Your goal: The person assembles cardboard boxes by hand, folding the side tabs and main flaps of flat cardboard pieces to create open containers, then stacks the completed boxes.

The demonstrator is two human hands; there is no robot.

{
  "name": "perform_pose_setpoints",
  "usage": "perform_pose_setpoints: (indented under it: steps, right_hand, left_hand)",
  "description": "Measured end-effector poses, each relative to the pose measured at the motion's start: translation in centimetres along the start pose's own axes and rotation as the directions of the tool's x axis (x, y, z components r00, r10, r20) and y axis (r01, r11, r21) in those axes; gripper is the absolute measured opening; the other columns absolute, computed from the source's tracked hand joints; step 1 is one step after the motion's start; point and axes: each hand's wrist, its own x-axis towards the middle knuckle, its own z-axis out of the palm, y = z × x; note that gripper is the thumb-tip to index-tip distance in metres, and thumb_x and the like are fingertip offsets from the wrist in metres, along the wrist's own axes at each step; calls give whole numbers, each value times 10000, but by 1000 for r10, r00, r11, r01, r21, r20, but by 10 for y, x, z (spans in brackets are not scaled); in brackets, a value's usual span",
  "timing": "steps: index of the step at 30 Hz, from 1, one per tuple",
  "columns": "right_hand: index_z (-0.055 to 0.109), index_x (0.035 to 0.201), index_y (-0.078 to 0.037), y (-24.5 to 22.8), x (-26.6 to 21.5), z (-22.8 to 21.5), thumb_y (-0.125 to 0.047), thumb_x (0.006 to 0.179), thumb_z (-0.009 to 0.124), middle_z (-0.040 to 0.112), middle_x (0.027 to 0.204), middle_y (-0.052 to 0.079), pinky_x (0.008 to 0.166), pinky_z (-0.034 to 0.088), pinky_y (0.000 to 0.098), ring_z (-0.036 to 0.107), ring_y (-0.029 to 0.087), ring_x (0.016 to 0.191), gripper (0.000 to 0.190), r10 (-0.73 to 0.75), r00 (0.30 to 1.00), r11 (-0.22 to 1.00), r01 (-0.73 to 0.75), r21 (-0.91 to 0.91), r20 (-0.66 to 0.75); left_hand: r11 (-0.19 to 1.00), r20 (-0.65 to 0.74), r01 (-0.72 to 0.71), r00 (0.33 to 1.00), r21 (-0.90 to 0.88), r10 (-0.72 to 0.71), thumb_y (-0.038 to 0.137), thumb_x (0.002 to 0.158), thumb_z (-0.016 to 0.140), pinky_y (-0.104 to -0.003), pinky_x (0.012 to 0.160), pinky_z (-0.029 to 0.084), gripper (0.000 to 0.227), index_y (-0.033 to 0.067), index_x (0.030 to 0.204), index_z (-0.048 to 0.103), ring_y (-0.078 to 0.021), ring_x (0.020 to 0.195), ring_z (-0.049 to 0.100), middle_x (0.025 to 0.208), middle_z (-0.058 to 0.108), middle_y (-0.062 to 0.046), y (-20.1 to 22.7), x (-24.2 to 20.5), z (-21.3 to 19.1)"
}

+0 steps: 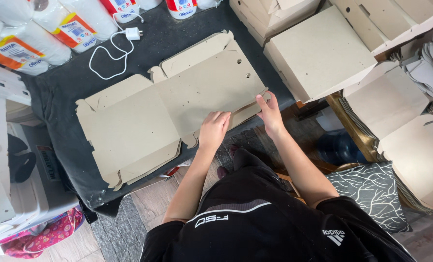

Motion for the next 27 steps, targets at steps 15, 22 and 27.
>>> perform_pose_setpoints:
  steps: [15,22,27]
  right_hand:
    - [474,1420,-99,17,0,-13,-140,925,815,551,1269,267,699,605,357,653,254,845,603,-191,963,904,97,-417,-192]
    - [414,1431,-56,-37,-29,15,-222,1020,727,470,1372,244,1077,464,539,560,428,1270,543,-507,862,798,480,-364,23]
    - [325,1533,-146,-46,-30,39,-232,1093,536,401,1516,200,1052,532,496,582,310,1273,496,-327,931,945,326,37,164]
  left_hand:
    - [991,-103,25,995,133,-12,133,924,657,-307,697,562,154,185,1058,711,-170,828,671,879,642,44,11,30,-19]
    - [997,-164,37,986,65,-26,133,947,644,-280,728,563,175,202,1091,714,-149,851,667,907,646,60,26,21,-41]
    - [1000,-164,12,986,21,-9,129,957,640,-279,759,568,185,196,1108,723,-157,852,671,904,649,46,25,9,-37]
